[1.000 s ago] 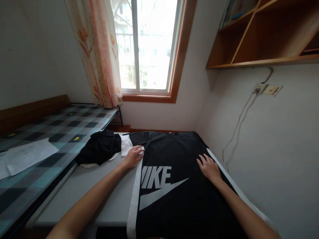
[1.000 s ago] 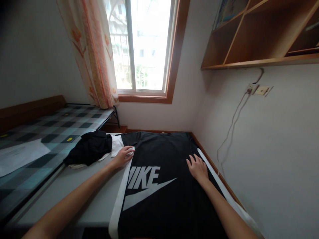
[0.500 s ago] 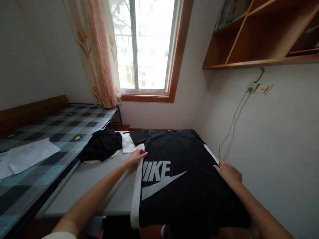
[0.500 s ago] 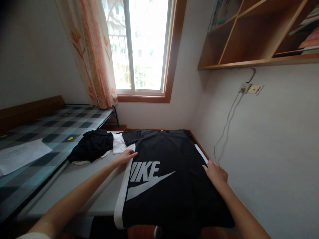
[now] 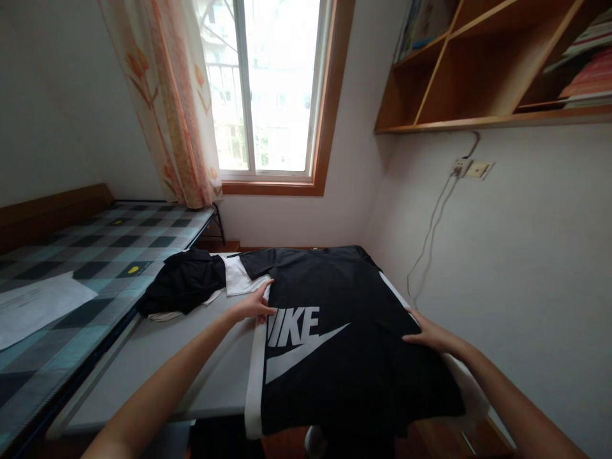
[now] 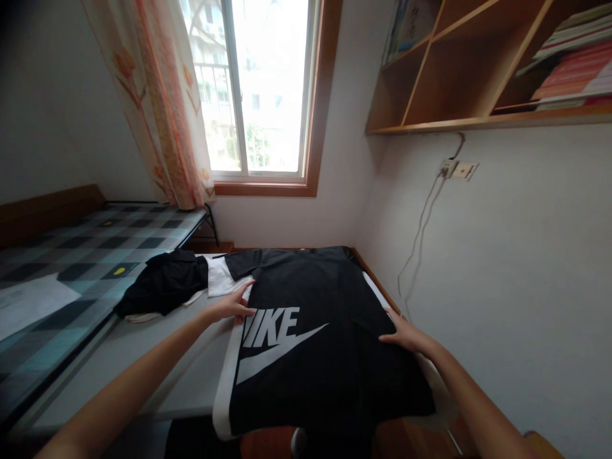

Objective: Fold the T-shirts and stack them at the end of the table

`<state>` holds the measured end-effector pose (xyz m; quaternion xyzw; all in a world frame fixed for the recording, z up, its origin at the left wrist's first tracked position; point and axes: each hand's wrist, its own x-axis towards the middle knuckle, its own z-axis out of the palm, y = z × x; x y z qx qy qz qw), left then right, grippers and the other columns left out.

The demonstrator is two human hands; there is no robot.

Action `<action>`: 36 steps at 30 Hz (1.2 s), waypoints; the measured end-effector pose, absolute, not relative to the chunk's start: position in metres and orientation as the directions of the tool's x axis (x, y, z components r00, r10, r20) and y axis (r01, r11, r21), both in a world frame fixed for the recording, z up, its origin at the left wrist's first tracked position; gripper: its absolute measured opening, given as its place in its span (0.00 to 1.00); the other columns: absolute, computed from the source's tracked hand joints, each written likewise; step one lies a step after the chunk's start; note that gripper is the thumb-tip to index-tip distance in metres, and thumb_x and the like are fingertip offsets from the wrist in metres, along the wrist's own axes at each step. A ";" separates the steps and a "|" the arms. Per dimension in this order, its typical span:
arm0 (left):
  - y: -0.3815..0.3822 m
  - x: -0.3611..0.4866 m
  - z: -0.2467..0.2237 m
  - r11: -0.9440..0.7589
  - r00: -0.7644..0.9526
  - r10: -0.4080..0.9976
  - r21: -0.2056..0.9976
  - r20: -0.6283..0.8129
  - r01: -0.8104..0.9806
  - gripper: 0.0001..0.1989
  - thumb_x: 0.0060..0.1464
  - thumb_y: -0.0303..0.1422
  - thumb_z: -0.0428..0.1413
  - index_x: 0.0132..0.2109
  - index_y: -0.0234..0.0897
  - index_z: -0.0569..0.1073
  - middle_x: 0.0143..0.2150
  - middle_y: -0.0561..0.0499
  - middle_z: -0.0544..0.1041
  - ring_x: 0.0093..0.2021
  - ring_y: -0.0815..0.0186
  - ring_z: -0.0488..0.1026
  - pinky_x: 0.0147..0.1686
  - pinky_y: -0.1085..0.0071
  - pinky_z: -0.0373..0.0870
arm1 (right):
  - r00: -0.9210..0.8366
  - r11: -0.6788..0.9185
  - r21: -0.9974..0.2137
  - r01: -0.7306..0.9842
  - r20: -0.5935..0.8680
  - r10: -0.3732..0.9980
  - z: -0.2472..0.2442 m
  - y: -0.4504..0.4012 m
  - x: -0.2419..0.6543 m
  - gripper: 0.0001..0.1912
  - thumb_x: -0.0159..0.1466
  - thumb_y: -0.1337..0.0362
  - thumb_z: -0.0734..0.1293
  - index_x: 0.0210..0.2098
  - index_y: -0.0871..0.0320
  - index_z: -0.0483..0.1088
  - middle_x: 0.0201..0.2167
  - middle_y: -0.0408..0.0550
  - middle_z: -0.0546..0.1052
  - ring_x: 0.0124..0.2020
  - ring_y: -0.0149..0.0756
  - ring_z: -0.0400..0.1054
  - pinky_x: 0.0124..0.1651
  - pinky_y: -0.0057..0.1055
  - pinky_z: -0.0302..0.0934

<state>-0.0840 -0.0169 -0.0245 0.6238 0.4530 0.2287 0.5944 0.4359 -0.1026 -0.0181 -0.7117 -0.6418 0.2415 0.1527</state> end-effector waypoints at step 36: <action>0.008 -0.250 -0.009 0.304 -0.309 0.947 0.063 0.091 0.951 0.59 0.39 0.61 0.58 0.71 0.40 0.45 0.72 0.33 0.39 0.67 0.29 0.42 0.57 0.35 0.49 | -0.174 -0.164 -0.733 0.660 -0.363 0.915 -0.001 -0.027 0.371 0.33 0.61 0.52 0.66 0.61 0.61 0.62 0.34 0.52 0.76 0.31 0.34 0.71 0.32 0.28 0.65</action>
